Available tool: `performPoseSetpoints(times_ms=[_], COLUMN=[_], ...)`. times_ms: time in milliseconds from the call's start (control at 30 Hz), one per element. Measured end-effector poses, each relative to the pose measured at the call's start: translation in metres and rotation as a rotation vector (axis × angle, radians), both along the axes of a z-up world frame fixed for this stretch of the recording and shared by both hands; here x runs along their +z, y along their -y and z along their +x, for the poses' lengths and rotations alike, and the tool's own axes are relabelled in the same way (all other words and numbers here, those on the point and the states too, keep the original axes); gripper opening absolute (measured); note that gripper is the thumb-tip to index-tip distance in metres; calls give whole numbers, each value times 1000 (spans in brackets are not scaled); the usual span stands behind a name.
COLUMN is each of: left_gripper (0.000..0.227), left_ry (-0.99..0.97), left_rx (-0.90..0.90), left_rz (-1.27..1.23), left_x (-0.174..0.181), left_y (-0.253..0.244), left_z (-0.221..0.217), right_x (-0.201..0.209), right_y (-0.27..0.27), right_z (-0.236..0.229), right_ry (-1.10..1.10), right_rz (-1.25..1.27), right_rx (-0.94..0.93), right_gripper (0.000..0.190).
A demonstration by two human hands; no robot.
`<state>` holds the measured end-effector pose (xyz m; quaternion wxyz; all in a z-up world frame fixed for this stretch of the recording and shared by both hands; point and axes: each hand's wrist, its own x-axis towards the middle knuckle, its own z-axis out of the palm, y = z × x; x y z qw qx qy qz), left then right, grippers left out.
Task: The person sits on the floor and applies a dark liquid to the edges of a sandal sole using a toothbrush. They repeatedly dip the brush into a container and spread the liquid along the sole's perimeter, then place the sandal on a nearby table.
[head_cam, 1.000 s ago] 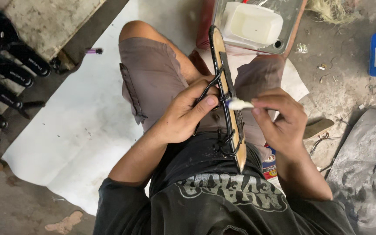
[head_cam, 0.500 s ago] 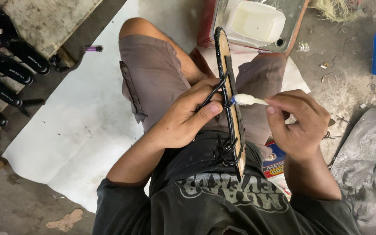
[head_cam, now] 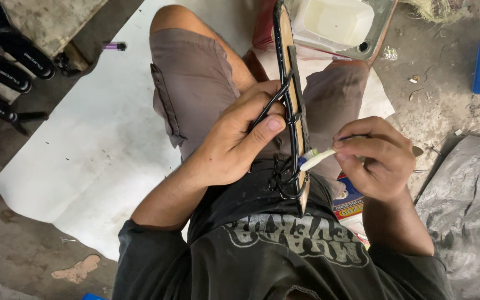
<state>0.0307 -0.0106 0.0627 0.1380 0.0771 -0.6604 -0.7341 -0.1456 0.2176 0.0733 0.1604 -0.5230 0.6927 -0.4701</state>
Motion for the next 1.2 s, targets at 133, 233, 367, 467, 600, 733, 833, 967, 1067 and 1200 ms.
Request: performPoseSetpoints(times_ms=[133,233,367,467,600,733,833,967,1067,1200], left_gripper=[34,35,56,72,84,78,69,77,79,70], left_ry=[14,110,66,25,150,98,-95,-66,-69,-13], left_rx=[-48,-74,-51,-91,-15,-61,-174,-186,-198,-185], left_rz=[52,432,1075,1163,1001,949,937,850,776,566], left_x=[-25,-60,-98,-113,-120,-116,-105,-87,-80,-75], left_y=[-1,-3,-14,-20,-24,-6,3,13,14,13], left_z=[4,-6,-8,-3,5,-1,0,-7,-11,-13], right_x=[-5,-17,-57,-97,-116,-77,-37,-1,7,-2], right_y=[-10,-6,26,51,72,59,34,17,4,2], right_z=[-11,-30,-94,-127,-133,-123,-101,-65,-24,12], right_ry=[49,10,-526,-779,-1060,-1000,-936,-421,30,276], right_rz=[-11,87,257,457,657,538,565,566,542,144], right_rx=[58,-238,-290,-300,-206,-234,-251,-274,-260,-27], right_gripper=[12,6,14,14,3,13,12,15,22,17])
